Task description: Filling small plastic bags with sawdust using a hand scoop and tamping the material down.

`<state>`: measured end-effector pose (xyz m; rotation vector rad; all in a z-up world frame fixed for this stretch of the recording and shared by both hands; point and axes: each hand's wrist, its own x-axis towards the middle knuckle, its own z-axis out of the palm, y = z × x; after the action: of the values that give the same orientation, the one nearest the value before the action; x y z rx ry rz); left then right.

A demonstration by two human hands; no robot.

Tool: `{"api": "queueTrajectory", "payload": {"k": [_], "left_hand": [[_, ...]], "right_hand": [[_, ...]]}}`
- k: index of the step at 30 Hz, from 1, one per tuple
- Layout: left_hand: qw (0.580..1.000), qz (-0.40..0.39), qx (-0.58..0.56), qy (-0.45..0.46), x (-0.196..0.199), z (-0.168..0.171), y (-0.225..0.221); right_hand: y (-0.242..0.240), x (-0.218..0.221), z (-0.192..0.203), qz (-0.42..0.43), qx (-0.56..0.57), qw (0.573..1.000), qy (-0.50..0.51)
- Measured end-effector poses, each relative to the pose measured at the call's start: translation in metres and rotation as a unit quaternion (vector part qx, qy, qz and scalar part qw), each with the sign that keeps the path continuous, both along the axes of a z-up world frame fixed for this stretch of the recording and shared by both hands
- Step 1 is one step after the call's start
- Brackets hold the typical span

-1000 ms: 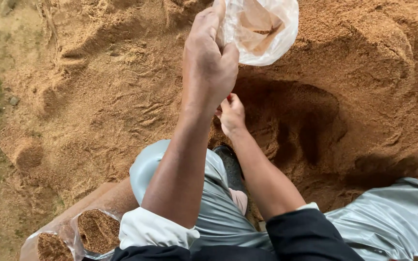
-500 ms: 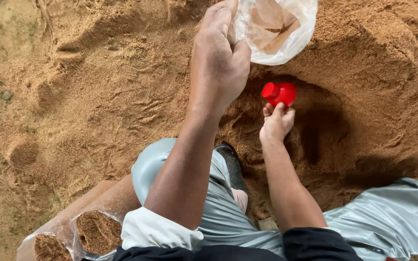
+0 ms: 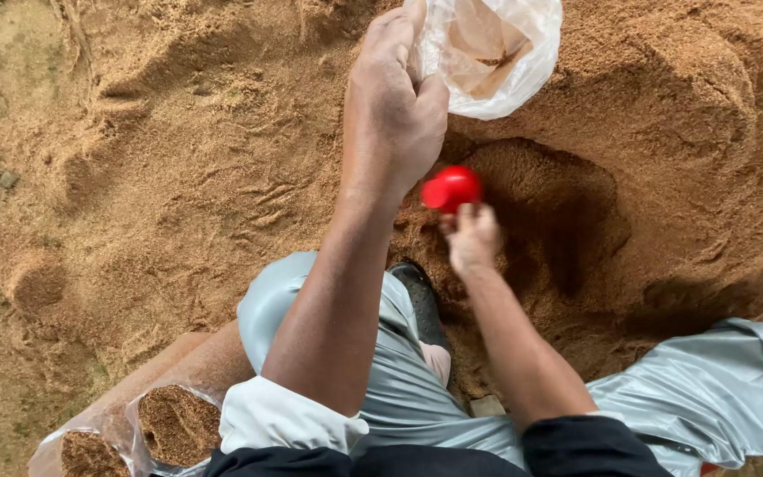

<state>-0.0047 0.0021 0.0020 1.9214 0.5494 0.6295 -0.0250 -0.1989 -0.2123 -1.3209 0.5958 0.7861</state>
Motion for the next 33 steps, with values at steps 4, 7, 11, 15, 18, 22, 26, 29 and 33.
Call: {"api": "queueTrajectory", "payload": {"k": [4, 7, 11, 15, 18, 22, 26, 29, 33], "left_hand": [[1.000, -0.006, -0.023, -0.018, 0.000, 0.011, -0.003], [1.000, -0.012, -0.024, -0.006, 0.004, 0.010, -0.004], [0.999, -0.021, -0.003, -0.047, 0.004, 0.006, -0.002], [0.998, -0.005, -0.025, -0.058, 0.000, 0.005, 0.002], [0.997, -0.003, -0.038, -0.073, 0.004, 0.001, 0.004], [0.998, -0.013, -0.006, -0.055, 0.007, 0.001, 0.000], [0.998, -0.016, -0.013, -0.065, 0.002, 0.009, -0.003], [0.998, -0.024, -0.027, -0.055, 0.002, 0.010, -0.005], [0.998, -0.031, 0.010, -0.052, 0.008, 0.000, -0.006]], "right_hand": [[-0.027, 0.018, 0.017, -0.088, -0.066, 0.984, -0.143], [0.013, 0.018, 0.040, -0.005, -0.067, 0.985, -0.158], [0.070, 0.025, 0.038, 0.027, -0.031, 0.995, -0.095], [0.105, 0.041, 0.018, 0.000, 0.022, 0.999, -0.032], [0.095, 0.050, -0.004, -0.026, 0.066, 0.997, 0.029], [0.036, 0.051, 0.006, -0.147, 0.062, 0.987, 0.015], [-0.007, 0.040, 0.015, -0.209, 0.049, 0.974, -0.069], [-0.011, 0.028, 0.024, -0.160, 0.000, 0.977, -0.142], [0.028, 0.014, 0.029, 0.002, -0.023, 0.993, -0.112]]}}
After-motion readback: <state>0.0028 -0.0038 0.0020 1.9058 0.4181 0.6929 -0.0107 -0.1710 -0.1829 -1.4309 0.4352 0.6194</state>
